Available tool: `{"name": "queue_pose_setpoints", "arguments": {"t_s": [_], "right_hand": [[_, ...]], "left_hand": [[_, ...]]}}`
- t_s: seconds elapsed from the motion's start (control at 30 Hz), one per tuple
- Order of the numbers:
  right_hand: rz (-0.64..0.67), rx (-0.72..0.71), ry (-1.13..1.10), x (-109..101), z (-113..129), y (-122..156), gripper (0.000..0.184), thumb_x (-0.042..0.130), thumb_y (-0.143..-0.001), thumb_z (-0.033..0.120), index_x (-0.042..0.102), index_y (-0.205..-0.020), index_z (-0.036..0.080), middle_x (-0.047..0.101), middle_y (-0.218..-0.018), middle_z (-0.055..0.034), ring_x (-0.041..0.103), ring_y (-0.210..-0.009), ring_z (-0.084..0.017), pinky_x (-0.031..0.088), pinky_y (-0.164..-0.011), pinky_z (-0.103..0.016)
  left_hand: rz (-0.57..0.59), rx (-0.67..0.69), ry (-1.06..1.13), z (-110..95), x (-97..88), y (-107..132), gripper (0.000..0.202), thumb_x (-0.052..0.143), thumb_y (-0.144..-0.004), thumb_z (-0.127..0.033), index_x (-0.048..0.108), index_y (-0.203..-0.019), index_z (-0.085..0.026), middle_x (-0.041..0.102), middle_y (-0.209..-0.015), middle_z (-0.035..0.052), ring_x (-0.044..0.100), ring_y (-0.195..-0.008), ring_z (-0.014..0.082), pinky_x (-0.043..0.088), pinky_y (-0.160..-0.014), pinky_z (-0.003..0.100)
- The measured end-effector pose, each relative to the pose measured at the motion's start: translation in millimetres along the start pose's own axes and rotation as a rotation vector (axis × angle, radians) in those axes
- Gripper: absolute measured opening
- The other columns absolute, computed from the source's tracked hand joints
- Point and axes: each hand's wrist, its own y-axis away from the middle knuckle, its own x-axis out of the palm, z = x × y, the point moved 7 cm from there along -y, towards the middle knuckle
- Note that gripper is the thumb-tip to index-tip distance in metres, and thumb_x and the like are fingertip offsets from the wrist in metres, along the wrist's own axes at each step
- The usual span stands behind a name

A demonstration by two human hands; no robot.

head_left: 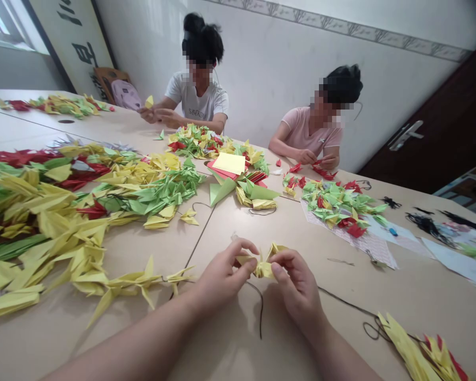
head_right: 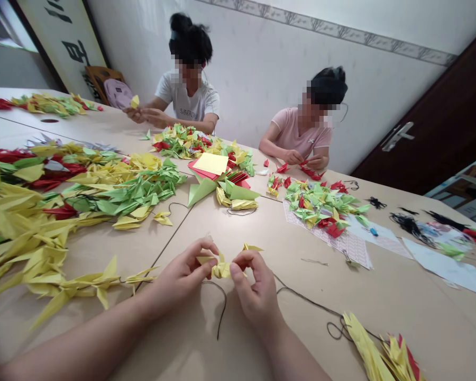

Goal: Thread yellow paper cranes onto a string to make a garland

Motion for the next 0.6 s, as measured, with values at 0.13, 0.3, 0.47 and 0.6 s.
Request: {"name": "queue_pose_setpoints", "arguments": {"t_s": [0.13,0.3,0.47,0.6], "right_hand": [[0.075,-0.084,-0.002,4,8,0,0.019,0.056,-0.078,0.025,0.052,-0.096,0.023,0.057,-0.081,-0.0004,0.054,-0.076,-0.014,0.043,-0.070,-0.027],[0.074,-0.056,0.024,4,6,-2,0.004,0.055,-0.079,0.023,0.058,-0.078,0.021,0.060,-0.071,0.0000,0.056,-0.068,-0.012,0.043,-0.065,-0.024],[-0.012,0.075,-0.034,-1,-5,-3,0.018,0.051,-0.082,0.028,0.057,-0.068,0.019,0.058,-0.060,0.0011,0.054,-0.058,-0.011,0.044,-0.056,-0.022],[-0.008,0.091,-0.047,2,-7,-3,0.016,0.051,-0.082,0.029,0.058,-0.071,0.019,0.058,-0.061,0.0011,0.055,-0.057,-0.011,0.045,-0.056,-0.023]], "left_hand": [[0.050,-0.101,0.188,3,1.8,-1,0.013,0.052,-0.076,-0.028,0.053,-0.082,-0.017,0.056,-0.073,-0.0002,0.049,-0.063,0.0091,0.039,-0.062,0.022],[0.106,-0.245,0.488,4,5.6,1,0.021,0.059,-0.071,-0.034,0.055,-0.078,-0.014,0.058,-0.065,0.0010,0.049,-0.059,0.0088,0.038,-0.064,0.022],[0.122,-0.200,0.384,1,6.7,1,0.027,0.065,-0.068,-0.036,0.053,-0.079,-0.014,0.060,-0.066,0.0011,0.052,-0.063,0.0095,0.038,-0.065,0.023],[0.102,-0.229,0.318,6,5.4,0,0.028,0.061,-0.072,-0.039,0.051,-0.076,-0.014,0.059,-0.062,0.0000,0.050,-0.059,0.0081,0.037,-0.061,0.021]]}}
